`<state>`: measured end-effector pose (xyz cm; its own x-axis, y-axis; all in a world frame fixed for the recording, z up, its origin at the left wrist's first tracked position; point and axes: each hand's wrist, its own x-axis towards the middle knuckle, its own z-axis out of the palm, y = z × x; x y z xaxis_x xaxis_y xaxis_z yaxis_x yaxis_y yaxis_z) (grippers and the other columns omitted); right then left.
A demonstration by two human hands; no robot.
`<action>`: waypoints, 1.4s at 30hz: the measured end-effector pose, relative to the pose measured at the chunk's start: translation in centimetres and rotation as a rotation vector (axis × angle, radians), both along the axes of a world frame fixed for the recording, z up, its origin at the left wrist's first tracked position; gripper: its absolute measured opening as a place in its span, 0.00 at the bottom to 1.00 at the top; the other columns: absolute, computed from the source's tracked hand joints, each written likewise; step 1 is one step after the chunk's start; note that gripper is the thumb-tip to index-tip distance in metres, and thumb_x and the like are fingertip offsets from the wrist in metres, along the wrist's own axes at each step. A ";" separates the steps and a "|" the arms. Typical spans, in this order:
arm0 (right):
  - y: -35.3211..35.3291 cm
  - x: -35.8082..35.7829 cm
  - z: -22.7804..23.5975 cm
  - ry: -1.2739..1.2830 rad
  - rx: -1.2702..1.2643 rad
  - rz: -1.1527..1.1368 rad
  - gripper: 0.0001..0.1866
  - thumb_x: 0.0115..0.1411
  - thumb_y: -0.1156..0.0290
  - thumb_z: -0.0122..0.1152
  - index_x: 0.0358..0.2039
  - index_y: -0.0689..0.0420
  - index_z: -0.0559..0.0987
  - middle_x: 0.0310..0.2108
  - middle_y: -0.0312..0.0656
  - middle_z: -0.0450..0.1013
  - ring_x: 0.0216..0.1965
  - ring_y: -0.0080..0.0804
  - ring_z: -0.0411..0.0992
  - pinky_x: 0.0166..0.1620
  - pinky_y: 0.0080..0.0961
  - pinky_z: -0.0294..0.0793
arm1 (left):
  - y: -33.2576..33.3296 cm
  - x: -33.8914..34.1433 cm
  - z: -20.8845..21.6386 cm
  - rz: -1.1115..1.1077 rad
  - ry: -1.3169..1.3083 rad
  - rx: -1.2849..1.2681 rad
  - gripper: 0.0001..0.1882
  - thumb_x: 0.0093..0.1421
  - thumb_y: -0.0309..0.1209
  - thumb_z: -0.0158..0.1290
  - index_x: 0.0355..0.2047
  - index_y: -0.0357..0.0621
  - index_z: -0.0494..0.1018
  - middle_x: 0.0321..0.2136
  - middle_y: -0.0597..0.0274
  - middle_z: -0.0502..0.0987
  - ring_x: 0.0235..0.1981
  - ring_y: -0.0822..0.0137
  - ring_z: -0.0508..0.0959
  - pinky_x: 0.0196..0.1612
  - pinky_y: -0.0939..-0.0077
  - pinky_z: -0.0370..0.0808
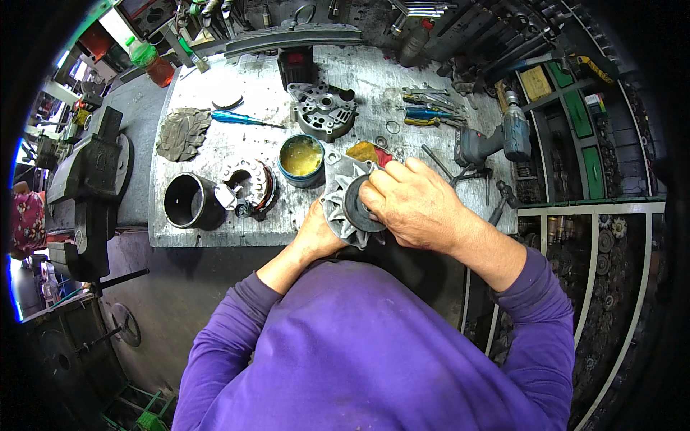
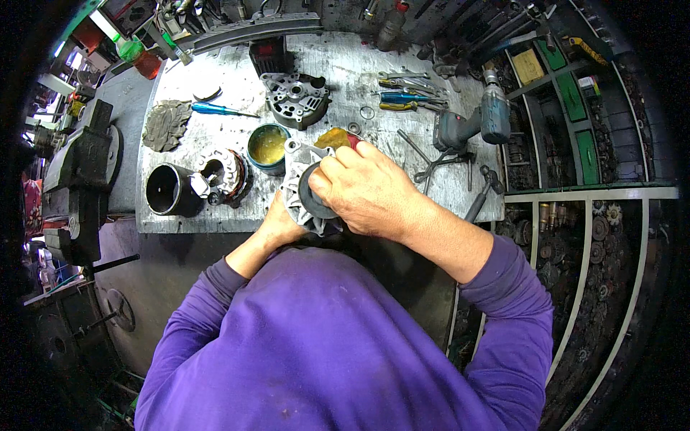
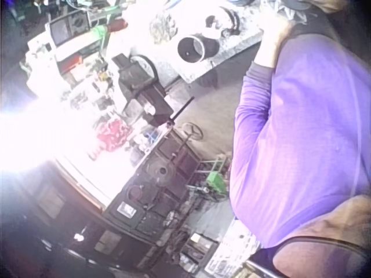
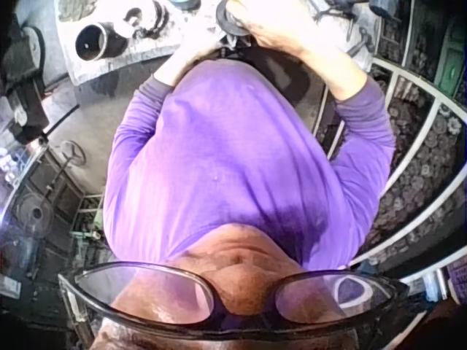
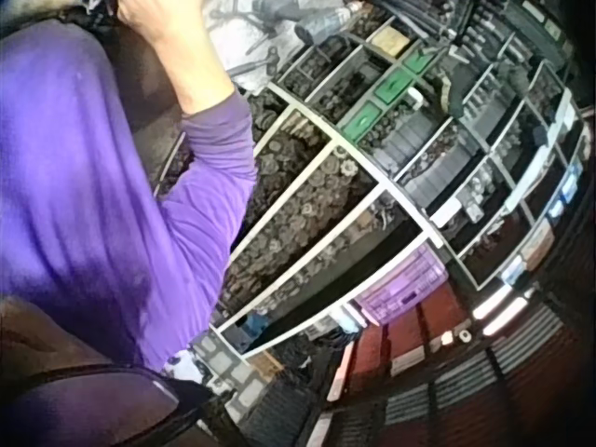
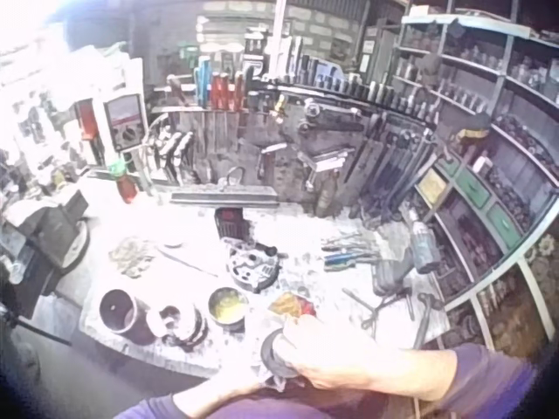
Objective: The person assembles mechanical components on a workbench, using a screwdriver to tighten parts and a power drill to secure a nut. They handle gears, bearings, and a housing, applying grease and wiping parts with a cloth during the process.
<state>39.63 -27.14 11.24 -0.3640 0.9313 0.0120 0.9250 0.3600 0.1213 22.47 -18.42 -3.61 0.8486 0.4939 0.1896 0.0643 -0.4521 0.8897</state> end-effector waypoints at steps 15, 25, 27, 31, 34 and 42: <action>-5.5 -3.7 -3.6 0.896 0.146 -0.681 0.30 0.66 0.56 0.68 0.59 0.66 0.74 0.43 0.53 0.73 0.42 0.52 0.75 0.47 0.42 0.76 | 0.2 -0.5 -1.5 -0.034 -0.035 -0.040 0.28 0.54 0.36 0.70 0.54 0.44 0.79 0.49 0.52 0.83 0.50 0.51 0.83 0.55 0.59 0.79; -13.1 -4.7 -10.3 1.942 0.096 -0.912 0.43 0.63 0.72 0.69 0.73 0.61 0.55 0.58 0.46 0.67 0.58 0.34 0.70 0.59 0.32 0.73 | 3.2 1.2 2.6 -0.258 0.207 0.457 0.40 0.45 0.34 0.69 0.62 0.46 0.73 0.37 0.52 0.77 0.39 0.47 0.82 0.43 0.54 0.81; -14.1 -4.9 -12.6 1.992 0.032 -0.904 0.45 0.61 0.74 0.68 0.73 0.61 0.54 0.59 0.46 0.66 0.60 0.33 0.68 0.61 0.31 0.70 | 4.6 2.6 3.4 -0.407 0.256 0.649 0.39 0.46 0.30 0.66 0.62 0.46 0.73 0.38 0.53 0.79 0.40 0.48 0.83 0.43 0.56 0.82; -14.0 -5.0 -16.6 2.101 0.012 -0.808 0.42 0.59 0.76 0.67 0.70 0.63 0.55 0.59 0.49 0.65 0.58 0.38 0.69 0.65 0.37 0.67 | 6.2 5.7 3.8 -0.634 0.360 0.721 0.41 0.43 0.30 0.67 0.62 0.46 0.73 0.41 0.55 0.80 0.43 0.49 0.83 0.44 0.56 0.83; -13.6 -5.1 -18.1 2.296 -0.077 -0.771 0.44 0.59 0.75 0.67 0.71 0.62 0.54 0.60 0.50 0.64 0.60 0.41 0.69 0.67 0.40 0.65 | 6.7 7.3 3.5 -0.736 0.395 0.809 0.38 0.50 0.27 0.64 0.65 0.49 0.71 0.45 0.56 0.80 0.45 0.51 0.84 0.45 0.58 0.83; -14.6 -0.7 -18.1 1.865 -0.294 -0.793 0.33 0.66 0.79 0.63 0.69 0.67 0.63 0.53 0.54 0.76 0.57 0.38 0.75 0.59 0.34 0.77 | 8.2 8.0 3.1 -0.756 0.505 0.941 0.49 0.46 0.33 0.73 0.69 0.53 0.65 0.53 0.55 0.78 0.53 0.52 0.82 0.52 0.60 0.83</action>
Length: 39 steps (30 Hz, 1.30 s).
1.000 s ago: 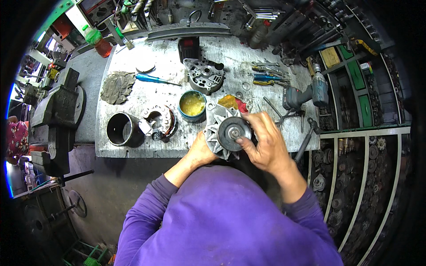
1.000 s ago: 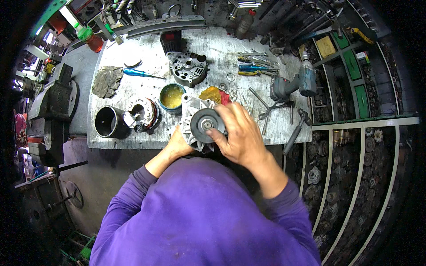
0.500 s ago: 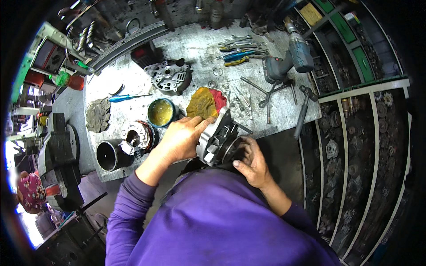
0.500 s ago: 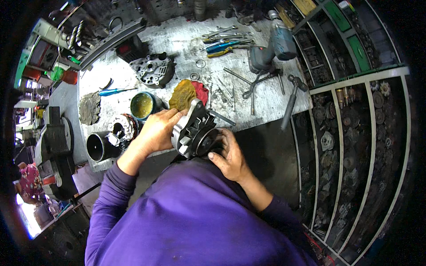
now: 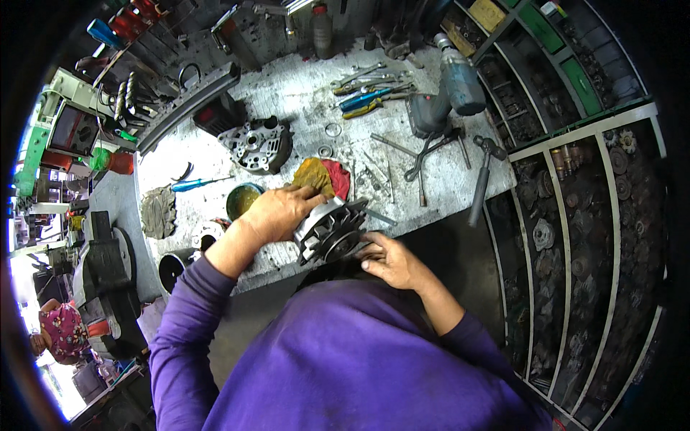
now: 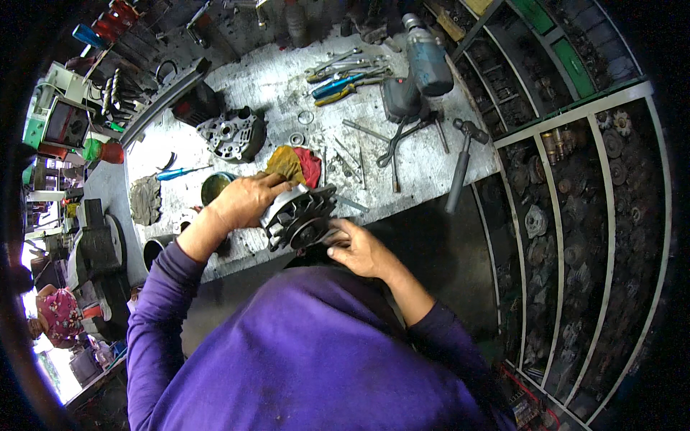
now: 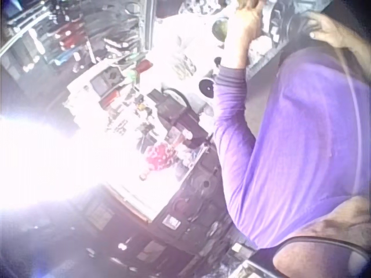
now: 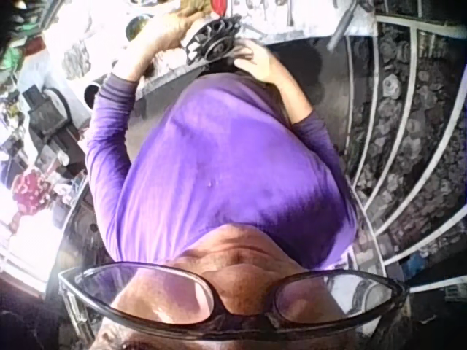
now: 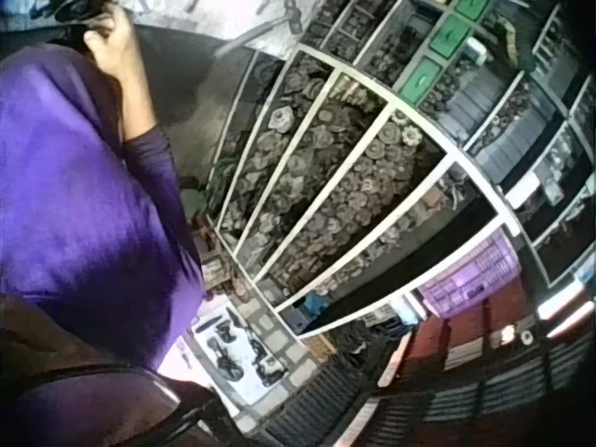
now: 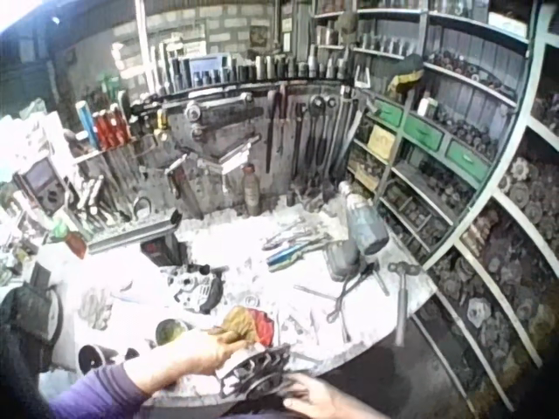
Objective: The person assembles mechanical components on a workbench, using a screwdriver to tighten parts and a power drill to secure a nut. They handle gears, bearings, and a housing, applying grease and wiping parts with a cloth during the process.
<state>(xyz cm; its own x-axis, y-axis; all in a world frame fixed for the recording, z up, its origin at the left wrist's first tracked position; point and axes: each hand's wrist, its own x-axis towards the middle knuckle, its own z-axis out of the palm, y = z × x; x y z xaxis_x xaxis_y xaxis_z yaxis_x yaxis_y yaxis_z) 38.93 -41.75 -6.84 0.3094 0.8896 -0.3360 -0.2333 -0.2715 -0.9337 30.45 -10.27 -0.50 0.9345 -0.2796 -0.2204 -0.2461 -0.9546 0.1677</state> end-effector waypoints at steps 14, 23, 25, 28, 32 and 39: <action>9.9 23.7 1.5 -0.901 0.200 -1.007 0.29 0.64 0.54 0.73 0.51 0.69 0.80 0.47 0.56 0.81 0.50 0.51 0.79 0.56 0.41 0.75 | -9.2 -7.0 2.9 0.824 -0.308 -0.542 0.31 0.53 0.19 0.56 0.60 0.42 0.73 0.58 0.44 0.76 0.58 0.41 0.78 0.61 0.54 0.77; 11.0 25.8 4.2 -1.110 0.290 -1.102 0.23 0.68 0.56 0.69 0.45 0.69 0.82 0.41 0.56 0.83 0.43 0.53 0.81 0.49 0.44 0.77 | -10.7 -6.8 2.5 0.957 -0.313 -0.591 0.33 0.53 0.15 0.53 0.62 0.40 0.71 0.58 0.43 0.75 0.61 0.41 0.75 0.65 0.55 0.71; 10.3 25.6 7.1 -1.130 0.230 -1.094 0.26 0.67 0.54 0.70 0.42 0.71 0.82 0.40 0.58 0.83 0.41 0.51 0.81 0.48 0.43 0.76 | -10.8 -6.7 2.4 0.946 -0.347 -0.580 0.33 0.53 0.14 0.52 0.62 0.41 0.71 0.57 0.42 0.75 0.60 0.40 0.75 0.64 0.54 0.72; 7.7 23.5 12.1 -1.018 0.171 -1.066 0.27 0.66 0.53 0.72 0.40 0.72 0.84 0.41 0.55 0.84 0.42 0.40 0.81 0.50 0.38 0.76 | -10.6 -6.8 1.9 0.916 -0.363 -0.561 0.33 0.54 0.17 0.53 0.62 0.44 0.71 0.57 0.44 0.74 0.59 0.41 0.75 0.62 0.53 0.73; 3.6 19.4 18.1 -0.872 0.553 -0.982 0.17 0.69 0.66 0.68 0.49 0.67 0.83 0.43 0.47 0.83 0.42 0.35 0.82 0.53 0.34 0.78 | -10.0 -7.5 1.1 0.864 -0.351 -0.565 0.33 0.55 0.19 0.54 0.64 0.44 0.69 0.58 0.42 0.72 0.60 0.40 0.73 0.63 0.53 0.73; -3.7 8.0 20.8 -0.655 0.792 -0.849 0.26 0.70 0.74 0.62 0.66 0.69 0.69 0.57 0.54 0.74 0.53 0.44 0.76 0.58 0.42 0.76 | -8.1 -8.8 0.0 0.752 -0.353 -0.681 0.36 0.55 0.18 0.54 0.67 0.45 0.67 0.59 0.42 0.70 0.62 0.38 0.72 0.65 0.54 0.71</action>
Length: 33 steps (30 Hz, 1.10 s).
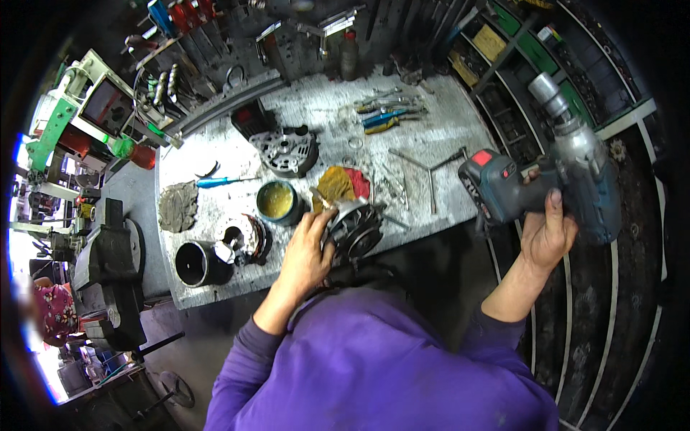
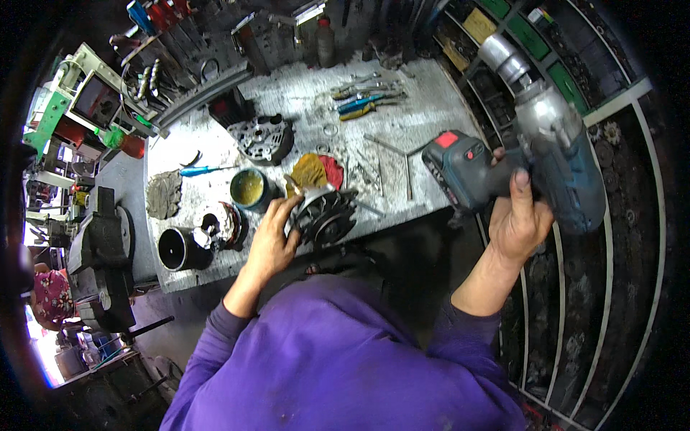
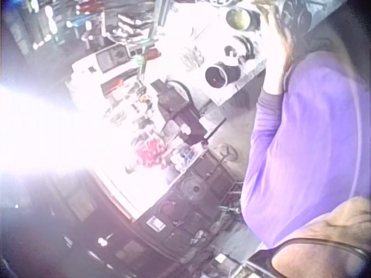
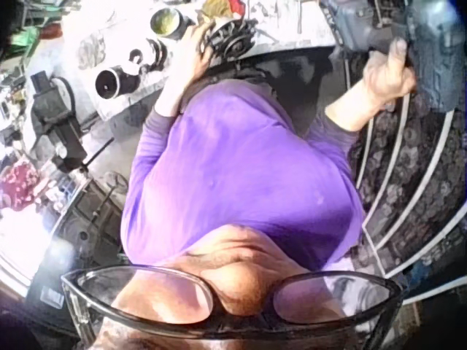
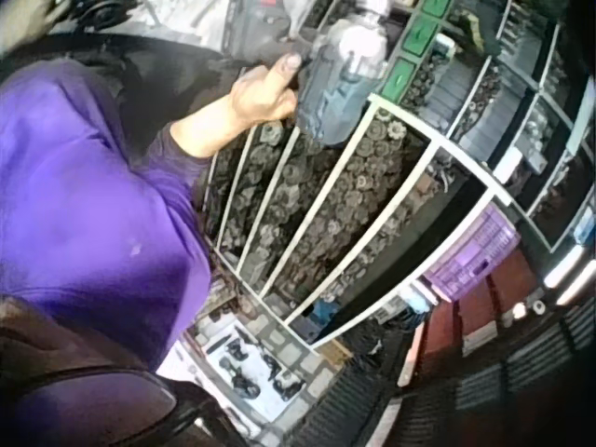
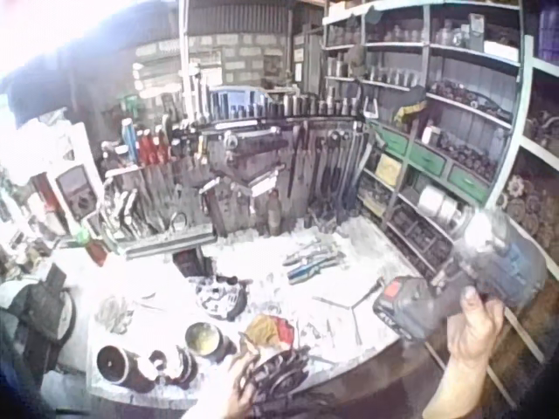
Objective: The person assembles mechanical components on a workbench, using a screwdriver to tighten parts and a power drill to secure a nut. They handle gears, bearings, and a housing, applying grease and wiping parts with a cloth during the process.
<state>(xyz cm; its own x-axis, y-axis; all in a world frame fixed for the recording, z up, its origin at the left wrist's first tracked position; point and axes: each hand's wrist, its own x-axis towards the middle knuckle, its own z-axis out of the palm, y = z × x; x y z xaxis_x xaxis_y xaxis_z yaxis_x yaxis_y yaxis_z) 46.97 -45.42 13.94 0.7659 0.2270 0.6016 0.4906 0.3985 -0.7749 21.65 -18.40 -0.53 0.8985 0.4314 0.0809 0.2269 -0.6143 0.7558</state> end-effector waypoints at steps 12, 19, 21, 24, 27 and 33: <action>-4.0 -19.0 -16.9 0.456 -0.310 0.022 0.20 0.64 0.77 0.66 0.57 0.64 0.79 0.52 0.46 0.79 0.51 0.38 0.78 0.57 0.38 0.77 | 3.4 4.6 -0.5 -0.297 -0.073 0.184 0.28 0.70 0.43 0.54 0.65 0.43 0.71 0.64 0.44 0.69 0.67 0.41 0.67 0.70 0.52 0.65; -3.4 -18.7 -21.4 -0.168 -0.798 -0.052 0.14 0.61 0.73 0.71 0.47 0.61 0.84 0.46 0.51 0.82 0.49 0.50 0.81 0.55 0.43 0.77 | 2.8 7.7 -0.4 -0.244 0.167 -0.105 0.34 0.66 0.52 0.58 0.65 0.43 0.73 0.59 0.42 0.79 0.62 0.45 0.77 0.65 0.59 0.72; -2.9 -17.8 -21.7 -0.459 -0.911 -0.062 0.17 0.59 0.75 0.71 0.50 0.61 0.82 0.49 0.52 0.81 0.51 0.51 0.80 0.55 0.43 0.78 | 2.5 7.7 -0.2 -0.213 0.231 -0.101 0.37 0.62 0.51 0.63 0.65 0.43 0.73 0.60 0.41 0.78 0.63 0.47 0.77 0.67 0.61 0.70; -2.2 -16.1 -21.4 -0.249 -0.784 0.085 0.31 0.53 0.75 0.72 0.59 0.65 0.76 0.54 0.55 0.78 0.50 0.56 0.78 0.56 0.44 0.78 | 2.5 7.5 -0.2 -0.242 0.224 -0.110 0.38 0.59 0.49 0.66 0.65 0.41 0.73 0.59 0.41 0.79 0.62 0.49 0.78 0.66 0.62 0.71; -2.3 -13.9 -20.0 -0.487 -0.923 0.061 0.39 0.52 0.69 0.70 0.65 0.68 0.71 0.54 0.57 0.76 0.48 0.55 0.77 0.56 0.44 0.77 | 2.7 7.4 -0.6 -0.229 0.190 -0.114 0.39 0.57 0.45 0.68 0.65 0.39 0.73 0.58 0.43 0.80 0.60 0.52 0.79 0.65 0.64 0.71; -1.9 -14.0 -19.4 -0.223 -0.849 0.141 0.35 0.54 0.67 0.73 0.62 0.63 0.75 0.50 0.55 0.78 0.49 0.55 0.77 0.54 0.44 0.78 | 2.2 7.0 -1.4 -0.159 0.158 -0.081 0.35 0.58 0.43 0.69 0.63 0.41 0.75 0.55 0.46 0.82 0.56 0.55 0.81 0.61 0.64 0.73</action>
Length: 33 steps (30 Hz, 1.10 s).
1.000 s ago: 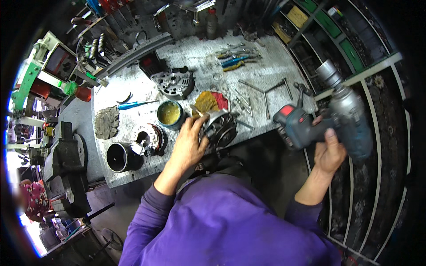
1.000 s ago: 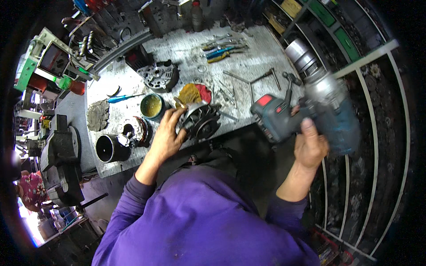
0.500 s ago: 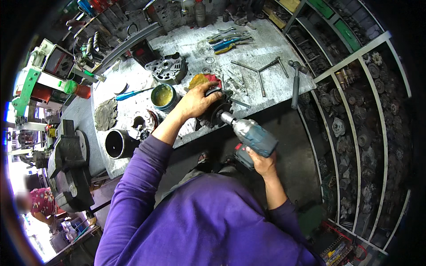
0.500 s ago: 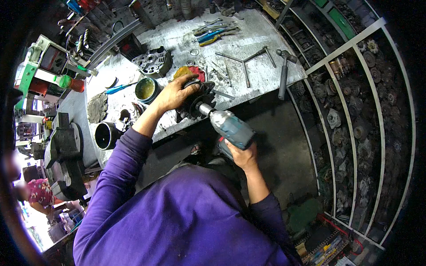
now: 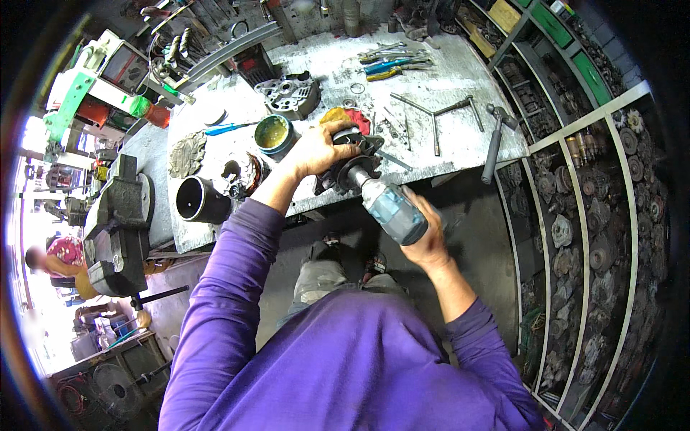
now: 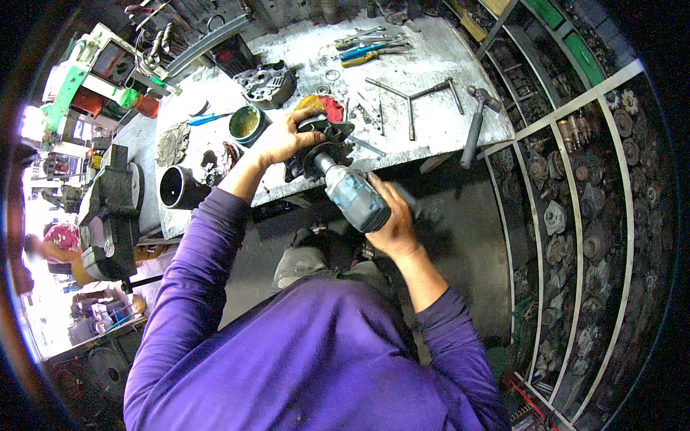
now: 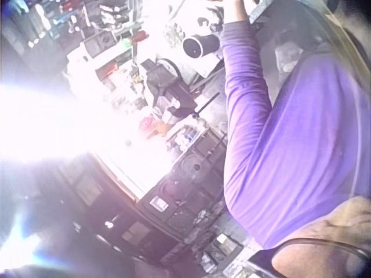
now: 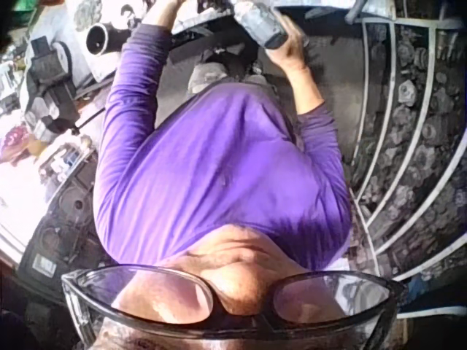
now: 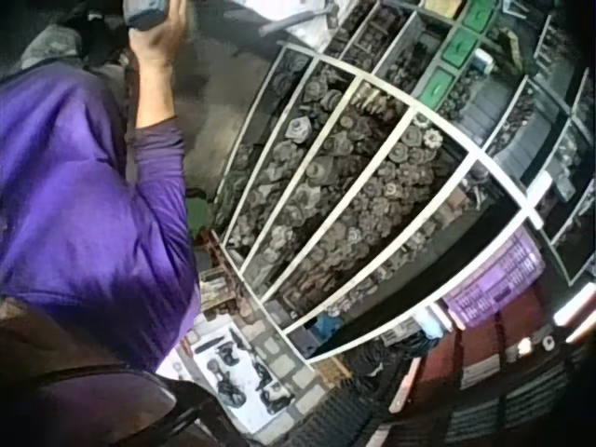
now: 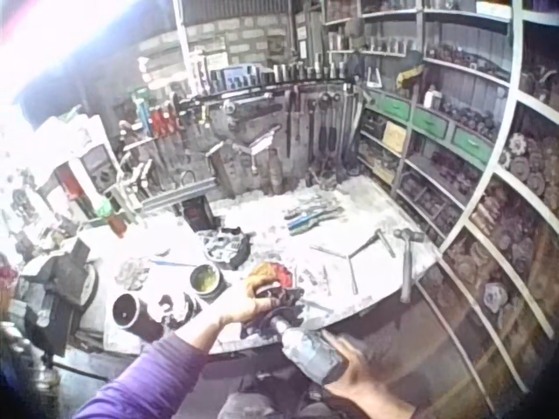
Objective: The person assembles mechanical components on a workbench, using a screwdriver to tighten parts and a power drill to secure a nut. They handle gears, bearings, and a housing, applying grease and wiping parts with a cloth during the process.
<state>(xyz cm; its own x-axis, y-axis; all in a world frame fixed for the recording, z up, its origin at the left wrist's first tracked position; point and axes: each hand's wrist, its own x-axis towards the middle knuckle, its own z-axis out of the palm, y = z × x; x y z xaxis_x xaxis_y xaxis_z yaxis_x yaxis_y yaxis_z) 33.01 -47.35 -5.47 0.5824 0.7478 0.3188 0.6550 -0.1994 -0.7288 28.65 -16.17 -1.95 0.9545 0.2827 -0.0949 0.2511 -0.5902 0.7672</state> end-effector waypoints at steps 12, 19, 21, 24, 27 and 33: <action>2.2 -3.9 -4.1 0.709 0.140 0.074 0.15 0.61 0.74 0.70 0.48 0.59 0.81 0.40 0.38 0.81 0.43 0.27 0.79 0.48 0.29 0.78 | 0.4 0.0 -0.7 -0.005 -0.023 -0.050 0.36 0.57 0.45 0.70 0.63 0.42 0.76 0.55 0.45 0.82 0.56 0.54 0.81 0.61 0.64 0.74; 2.9 -4.3 -5.4 0.602 0.127 -0.053 0.05 0.62 0.73 0.68 0.35 0.58 0.80 0.26 0.36 0.77 0.26 0.28 0.75 0.31 0.33 0.75 | 0.3 0.1 -0.4 -0.017 -0.019 -0.088 0.37 0.56 0.47 0.67 0.62 0.37 0.75 0.53 0.42 0.83 0.55 0.52 0.83 0.61 0.63 0.76; 2.9 -4.0 -5.6 0.344 0.088 -0.053 0.05 0.62 0.73 0.68 0.34 0.58 0.80 0.25 0.37 0.77 0.26 0.29 0.75 0.31 0.34 0.75 | 0.2 0.0 -0.2 -0.012 -0.009 -0.096 0.37 0.56 0.46 0.67 0.62 0.37 0.75 0.53 0.42 0.83 0.55 0.52 0.83 0.61 0.63 0.76; 2.8 -3.6 -5.8 0.349 0.080 -0.039 0.04 0.61 0.73 0.67 0.33 0.58 0.80 0.25 0.37 0.77 0.25 0.31 0.75 0.32 0.36 0.75 | 0.0 0.2 0.0 0.007 0.005 -0.101 0.37 0.56 0.46 0.67 0.62 0.37 0.75 0.53 0.43 0.83 0.55 0.53 0.83 0.61 0.64 0.76; 2.7 -3.4 -6.0 0.335 0.110 -0.036 0.04 0.61 0.73 0.67 0.34 0.59 0.81 0.26 0.38 0.78 0.26 0.31 0.76 0.32 0.35 0.76 | -0.1 0.3 0.0 0.019 0.015 -0.102 0.37 0.56 0.46 0.67 0.62 0.38 0.75 0.53 0.43 0.83 0.56 0.53 0.82 0.62 0.64 0.75; 2.7 -3.5 -6.1 0.213 0.138 -0.051 0.05 0.59 0.74 0.67 0.35 0.59 0.83 0.29 0.40 0.80 0.32 0.37 0.79 0.36 0.40 0.77 | 0.2 0.2 -0.3 0.008 0.012 -0.074 0.37 0.56 0.46 0.67 0.62 0.38 0.76 0.54 0.42 0.82 0.56 0.52 0.82 0.62 0.64 0.75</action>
